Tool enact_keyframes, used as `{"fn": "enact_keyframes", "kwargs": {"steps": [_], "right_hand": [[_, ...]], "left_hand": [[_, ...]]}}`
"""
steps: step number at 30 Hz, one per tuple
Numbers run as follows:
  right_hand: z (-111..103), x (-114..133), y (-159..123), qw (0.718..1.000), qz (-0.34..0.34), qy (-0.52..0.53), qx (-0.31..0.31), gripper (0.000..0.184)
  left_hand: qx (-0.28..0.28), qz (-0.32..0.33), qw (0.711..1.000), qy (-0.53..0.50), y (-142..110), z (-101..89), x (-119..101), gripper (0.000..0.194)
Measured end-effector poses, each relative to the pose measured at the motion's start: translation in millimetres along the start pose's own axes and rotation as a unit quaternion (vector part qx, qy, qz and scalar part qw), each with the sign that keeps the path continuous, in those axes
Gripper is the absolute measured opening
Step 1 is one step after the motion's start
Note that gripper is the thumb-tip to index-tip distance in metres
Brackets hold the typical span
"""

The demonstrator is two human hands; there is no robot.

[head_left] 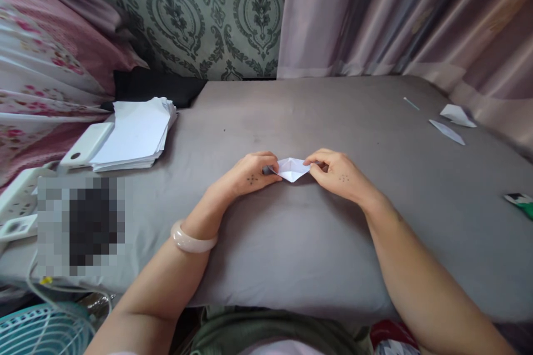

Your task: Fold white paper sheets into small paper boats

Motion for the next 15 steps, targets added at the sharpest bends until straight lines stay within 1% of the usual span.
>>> {"fn": "enact_keyframes", "kwargs": {"steps": [2, 4, 6, 8, 9, 10, 13, 15], "right_hand": [[-3, 2, -2, 0.999, -0.022, -0.022, 0.012, 0.025], [-2, 6, -5, 0.996, -0.049, -0.054, 0.047, 0.027], [1, 9, -8, 0.989, -0.071, -0.109, 0.075, 0.028], [5, 12, -10, 0.979, -0.090, -0.170, 0.072, 0.019], [7, 14, -10, 0.974, -0.100, -0.193, 0.062, 0.013], [9, 14, -9, 0.970, -0.110, -0.208, 0.053, 0.011], [14, 14, -6, 0.966, -0.128, -0.222, 0.047, 0.017], [14, 11, -4, 0.970, -0.117, -0.208, 0.052, 0.020]], "left_hand": [[-0.007, 0.002, 1.000, 0.007, 1, 2.8, 2, 0.013], [-0.013, 0.006, 1.000, 0.012, 2, 5.5, 1, 0.013], [-0.020, 0.003, 1.000, 0.012, 3, 6.6, 0, 0.014], [-0.026, -0.005, 1.000, 0.001, 4, 6.4, 0, 0.014], [-0.027, -0.009, 1.000, -0.006, 4, 6.0, 0, 0.014], [-0.028, -0.015, 0.999, -0.015, 4, 5.8, 1, 0.014], [-0.036, -0.043, 0.997, -0.051, 4, 4.9, 6, 0.016], [-0.047, -0.068, 0.993, -0.083, 2, 4.5, 11, 0.020]]}}
Point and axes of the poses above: each hand's wrist, its own y-axis towards the middle knuckle, its own z-axis out of the palm, x = y × z, the point moved 5 cm from there along y, towards the middle knuckle, and after that the axes turned 10 degrees about y, right-handed, at the moved point
